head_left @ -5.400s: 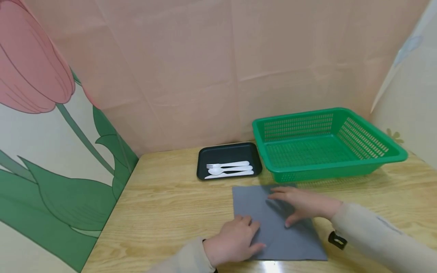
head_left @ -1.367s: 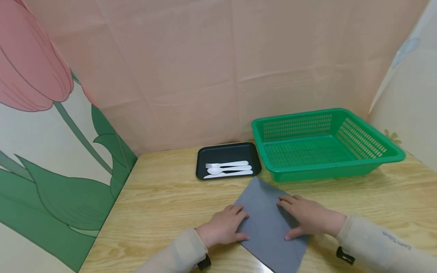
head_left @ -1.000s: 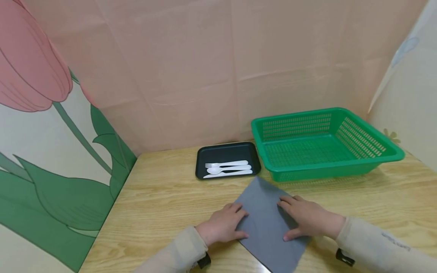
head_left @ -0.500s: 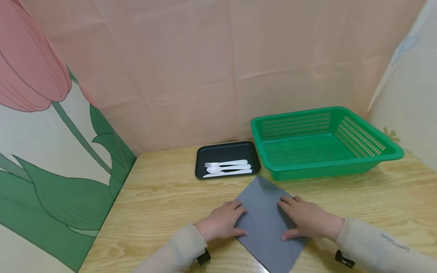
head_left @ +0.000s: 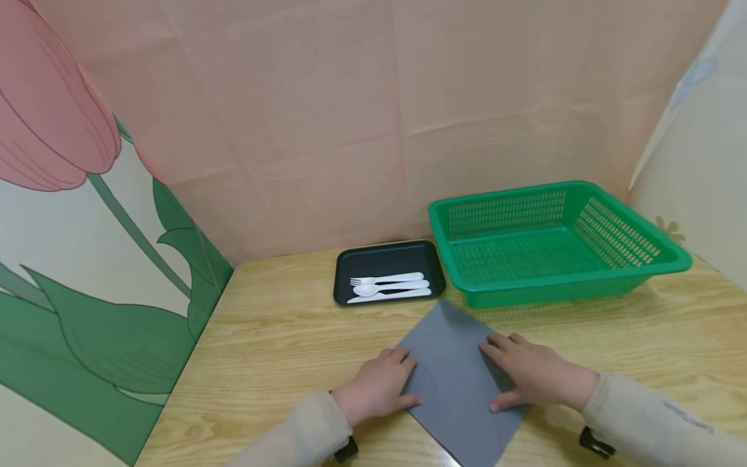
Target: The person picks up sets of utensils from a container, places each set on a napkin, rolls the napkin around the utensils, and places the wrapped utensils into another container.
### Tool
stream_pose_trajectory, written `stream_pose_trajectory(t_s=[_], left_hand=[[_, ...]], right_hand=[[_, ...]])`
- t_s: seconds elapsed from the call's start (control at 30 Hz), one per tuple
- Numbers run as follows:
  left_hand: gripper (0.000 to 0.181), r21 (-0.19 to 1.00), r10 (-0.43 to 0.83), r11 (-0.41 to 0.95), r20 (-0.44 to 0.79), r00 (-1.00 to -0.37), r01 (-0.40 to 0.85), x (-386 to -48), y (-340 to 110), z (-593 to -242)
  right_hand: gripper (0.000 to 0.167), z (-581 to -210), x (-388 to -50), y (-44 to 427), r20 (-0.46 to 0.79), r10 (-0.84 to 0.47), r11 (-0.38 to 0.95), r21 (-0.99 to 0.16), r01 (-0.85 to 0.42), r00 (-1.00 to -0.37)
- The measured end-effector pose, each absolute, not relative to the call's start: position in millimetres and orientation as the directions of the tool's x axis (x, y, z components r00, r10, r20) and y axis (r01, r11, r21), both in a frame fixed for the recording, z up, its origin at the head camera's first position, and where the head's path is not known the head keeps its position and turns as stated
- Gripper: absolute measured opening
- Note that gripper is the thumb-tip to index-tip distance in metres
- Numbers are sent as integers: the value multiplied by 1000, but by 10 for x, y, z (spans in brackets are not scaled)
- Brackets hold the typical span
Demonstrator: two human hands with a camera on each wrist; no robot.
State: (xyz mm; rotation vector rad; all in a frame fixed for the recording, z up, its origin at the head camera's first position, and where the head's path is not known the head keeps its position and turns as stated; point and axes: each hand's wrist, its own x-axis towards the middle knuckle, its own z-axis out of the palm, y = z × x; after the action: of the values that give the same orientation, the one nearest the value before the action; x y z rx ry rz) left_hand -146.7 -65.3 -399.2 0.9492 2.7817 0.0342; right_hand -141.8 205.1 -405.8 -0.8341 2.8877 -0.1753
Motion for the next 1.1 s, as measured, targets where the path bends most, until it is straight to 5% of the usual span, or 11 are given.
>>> stream_pose_trajectory(t_s=[0.67, 1.1], left_hand=[[66, 102, 584, 811, -190, -789, 576, -1399, -651, -3947], [66, 79, 582, 812, -173, -795, 578, -1389, -648, -3949]], right_hand=[[98, -4011, -1450, 2023, -129, -530, 846, -142, -513, -838], [36, -3852, -1645, 1736, 24, -616, 785, -71, -616, -788]])
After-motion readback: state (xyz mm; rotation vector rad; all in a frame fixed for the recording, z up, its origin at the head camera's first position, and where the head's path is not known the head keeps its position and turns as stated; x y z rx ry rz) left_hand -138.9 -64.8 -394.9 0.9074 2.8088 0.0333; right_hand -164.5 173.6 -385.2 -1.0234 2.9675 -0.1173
